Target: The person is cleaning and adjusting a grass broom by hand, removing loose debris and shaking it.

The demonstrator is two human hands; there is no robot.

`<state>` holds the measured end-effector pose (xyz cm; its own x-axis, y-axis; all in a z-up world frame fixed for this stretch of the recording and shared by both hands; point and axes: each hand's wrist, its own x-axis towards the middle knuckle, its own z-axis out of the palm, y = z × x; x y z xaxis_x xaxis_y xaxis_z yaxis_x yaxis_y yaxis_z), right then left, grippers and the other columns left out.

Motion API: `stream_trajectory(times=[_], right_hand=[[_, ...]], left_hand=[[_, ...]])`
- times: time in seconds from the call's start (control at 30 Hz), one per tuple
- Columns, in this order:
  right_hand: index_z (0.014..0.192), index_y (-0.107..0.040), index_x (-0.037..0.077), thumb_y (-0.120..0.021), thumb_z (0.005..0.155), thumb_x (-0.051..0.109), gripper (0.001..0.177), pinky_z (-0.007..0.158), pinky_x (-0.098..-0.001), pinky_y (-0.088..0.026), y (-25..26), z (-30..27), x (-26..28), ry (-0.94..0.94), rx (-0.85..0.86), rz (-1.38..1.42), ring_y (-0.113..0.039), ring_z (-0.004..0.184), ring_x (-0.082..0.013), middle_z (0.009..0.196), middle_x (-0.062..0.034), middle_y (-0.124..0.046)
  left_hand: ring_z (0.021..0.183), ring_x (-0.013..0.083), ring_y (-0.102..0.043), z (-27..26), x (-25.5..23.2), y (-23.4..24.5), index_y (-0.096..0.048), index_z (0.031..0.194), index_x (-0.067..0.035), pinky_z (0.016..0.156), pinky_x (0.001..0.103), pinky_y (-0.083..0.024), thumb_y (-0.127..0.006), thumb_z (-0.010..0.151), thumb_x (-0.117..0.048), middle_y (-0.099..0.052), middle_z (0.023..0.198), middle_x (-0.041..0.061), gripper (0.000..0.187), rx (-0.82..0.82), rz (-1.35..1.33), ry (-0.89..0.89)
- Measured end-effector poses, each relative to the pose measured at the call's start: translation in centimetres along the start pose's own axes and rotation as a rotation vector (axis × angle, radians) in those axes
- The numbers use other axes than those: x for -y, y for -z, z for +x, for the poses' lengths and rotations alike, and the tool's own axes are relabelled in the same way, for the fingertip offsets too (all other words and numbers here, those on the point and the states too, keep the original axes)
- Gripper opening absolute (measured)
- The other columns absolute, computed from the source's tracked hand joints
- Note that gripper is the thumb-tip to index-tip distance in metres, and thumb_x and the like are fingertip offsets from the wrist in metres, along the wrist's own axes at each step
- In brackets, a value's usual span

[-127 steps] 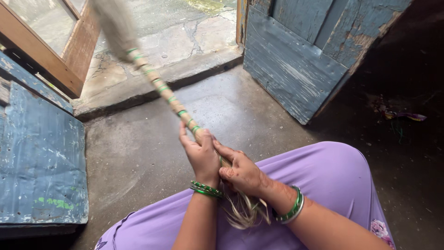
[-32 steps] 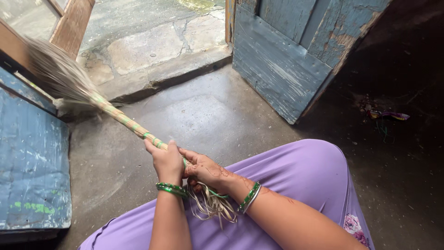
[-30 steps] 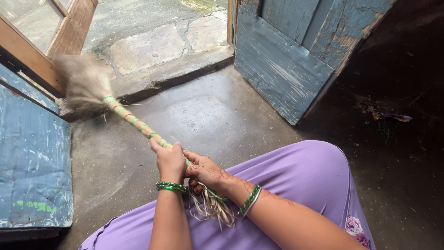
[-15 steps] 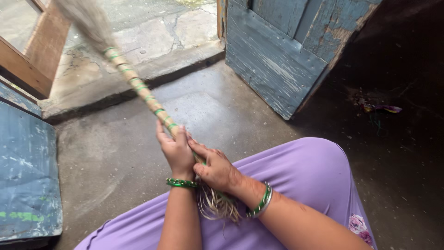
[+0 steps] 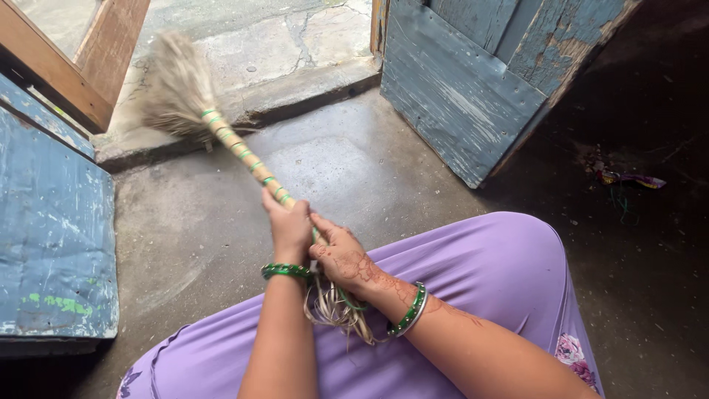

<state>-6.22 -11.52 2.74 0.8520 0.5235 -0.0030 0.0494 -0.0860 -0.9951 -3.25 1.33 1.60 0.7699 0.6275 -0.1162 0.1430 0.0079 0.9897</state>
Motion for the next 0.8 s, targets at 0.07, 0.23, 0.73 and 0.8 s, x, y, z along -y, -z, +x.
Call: stream_trajectory(times=[0.07, 0.23, 0.73, 0.8], right_hand=[[0.155, -0.037, -0.005, -0.060, 0.086, 0.004, 0.074, 0.093, -0.0336, -0.052, 1.0, 0.3, 0.0, 0.069, -0.068, -0.079, -0.064, 0.110, -0.0240, 0.132, -0.0197, -0.064], [0.157, -0.020, -0.007, -0.061, 0.086, 0.005, 0.083, 0.112, -0.0398, -0.042, 2.0, -0.5, 5.7, 0.139, -0.252, -0.382, -0.051, 0.137, -0.0418, 0.149, -0.0326, -0.048], [0.157, 0.013, -0.010, -0.054, 0.086, 0.013, 0.100, 0.126, -0.0429, -0.018, -0.4, 2.6, 1.6, -0.218, 0.077, -0.424, -0.015, 0.152, -0.0506, 0.160, -0.0398, -0.006], [0.156, 0.007, -0.012, -0.056, 0.086, 0.013, 0.098, 0.126, -0.0440, -0.011, 0.3, 3.1, 0.9, -0.098, 0.063, -0.465, -0.010, 0.154, -0.0506, 0.163, -0.0380, -0.008]], left_hand=[[0.082, 0.0211, -0.067, 1.1, 0.1, -1.7, -0.016, 0.158, -0.005, 0.070, 0.034, -0.058, -0.060, 0.084, -0.002, -0.060, 0.117, 0.018, 0.086, 0.050, -0.023, -0.009], [0.071, 0.0165, -0.060, 3.7, 0.3, -5.9, -0.029, 0.156, -0.002, 0.060, 0.031, -0.054, -0.060, 0.089, 0.000, -0.060, 0.092, 0.013, 0.073, 0.389, -0.423, -0.041], [0.048, 0.0125, -0.052, 4.9, 2.4, -3.3, -0.032, 0.152, -0.009, 0.045, 0.033, -0.058, -0.051, 0.101, -0.019, -0.054, 0.072, 0.004, 0.056, 0.618, -0.641, 0.397], [0.048, 0.0129, -0.052, 5.1, 1.1, -3.6, -0.035, 0.151, -0.009, 0.044, 0.032, -0.057, -0.051, 0.100, -0.017, -0.053, 0.071, 0.004, 0.054, 0.555, -0.577, 0.334]])
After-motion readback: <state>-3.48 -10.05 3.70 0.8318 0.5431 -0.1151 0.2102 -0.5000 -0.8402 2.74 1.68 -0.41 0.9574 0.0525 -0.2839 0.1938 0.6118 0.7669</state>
